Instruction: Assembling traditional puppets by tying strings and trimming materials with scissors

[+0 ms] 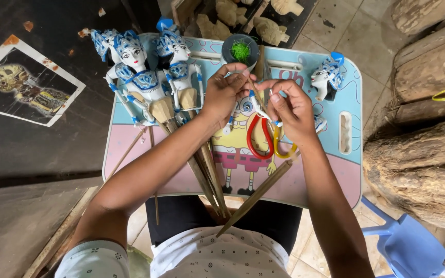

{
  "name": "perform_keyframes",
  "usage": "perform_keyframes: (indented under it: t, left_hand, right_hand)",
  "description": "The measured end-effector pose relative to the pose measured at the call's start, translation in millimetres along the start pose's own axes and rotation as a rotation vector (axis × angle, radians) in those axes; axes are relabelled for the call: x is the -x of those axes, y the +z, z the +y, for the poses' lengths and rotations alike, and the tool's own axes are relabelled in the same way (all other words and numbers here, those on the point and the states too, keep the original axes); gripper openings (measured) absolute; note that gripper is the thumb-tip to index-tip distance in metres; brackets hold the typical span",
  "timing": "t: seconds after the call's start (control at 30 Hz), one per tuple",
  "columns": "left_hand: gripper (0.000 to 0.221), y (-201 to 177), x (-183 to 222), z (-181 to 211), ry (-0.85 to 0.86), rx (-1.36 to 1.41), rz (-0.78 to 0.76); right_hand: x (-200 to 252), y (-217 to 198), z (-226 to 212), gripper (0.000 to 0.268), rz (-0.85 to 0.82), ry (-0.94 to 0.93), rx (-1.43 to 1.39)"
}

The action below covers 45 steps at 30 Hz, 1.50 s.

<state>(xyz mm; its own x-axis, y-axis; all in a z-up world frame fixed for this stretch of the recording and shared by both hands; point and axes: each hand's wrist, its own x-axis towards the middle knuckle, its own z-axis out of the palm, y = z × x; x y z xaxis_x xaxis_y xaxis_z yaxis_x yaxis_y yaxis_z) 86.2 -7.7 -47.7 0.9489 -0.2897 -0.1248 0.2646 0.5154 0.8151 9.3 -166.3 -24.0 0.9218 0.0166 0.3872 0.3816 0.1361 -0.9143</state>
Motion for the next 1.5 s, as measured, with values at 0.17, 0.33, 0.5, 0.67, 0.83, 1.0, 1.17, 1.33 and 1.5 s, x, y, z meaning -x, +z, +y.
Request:
perform_keyframes:
  t: [0.17, 0.33, 0.5, 0.67, 0.83, 1.0, 1.17, 1.33, 1.5]
  left_hand:
    - [0.025, 7.6, 9.4, 10.5, -0.052, -0.007, 0.007]
    - [0.032, 8.4, 13.9, 4.4, -0.119, -0.116, -0.045]
    - [0.029, -0.8, 11.7, -7.4, 0.217, -0.586, -0.307]
    - [0.009, 13.5, 25.6, 11.5, 0.606, -0.675, -0.222]
    - [0.016, 19.2, 28.8, 24.7, 0.584, -0.524, -0.13]
    - [0.026, 10.9, 15.3, 1.6, 0.412, -0.495, -0.143]
    - [0.018, 8.2, 14.2, 9.5, 0.305, -0.412, -0.13]
    - [0.021, 3.9, 10.8, -6.3, 0.273, -0.408, -0.178]
    - [0.024, -2.9, 10.2, -17.7, 0.252, -0.506, -0.285]
  right_hand:
    - [1.2, -6.8, 12.4, 0.006, 0.06, 0.01, -0.167]
    - [0.3, -22.7, 6.1, 0.009, 0.185, 0.026, -0.296]
    - [-3.7, -27.1, -2.1, 0.007, 0.303, 0.071, -0.32]
    - [4.2, -11.0, -7.2, 0.01, 0.199, 0.34, -0.255]
    - [9.0, 1.3, -12.4, 0.015, 0.072, 0.537, -0.171]
    - [10.0, 11.2, -16.4, 0.016, 0.021, 0.616, -0.068]
    - [8.3, 6.1, -9.4, 0.016, 0.059, 0.6, -0.019]
    - [9.0, -10.4, 5.0, 0.017, 0.163, 0.504, 0.055]
    - [5.1, -5.9, -1.5, 0.018, 0.264, 0.313, 0.141]
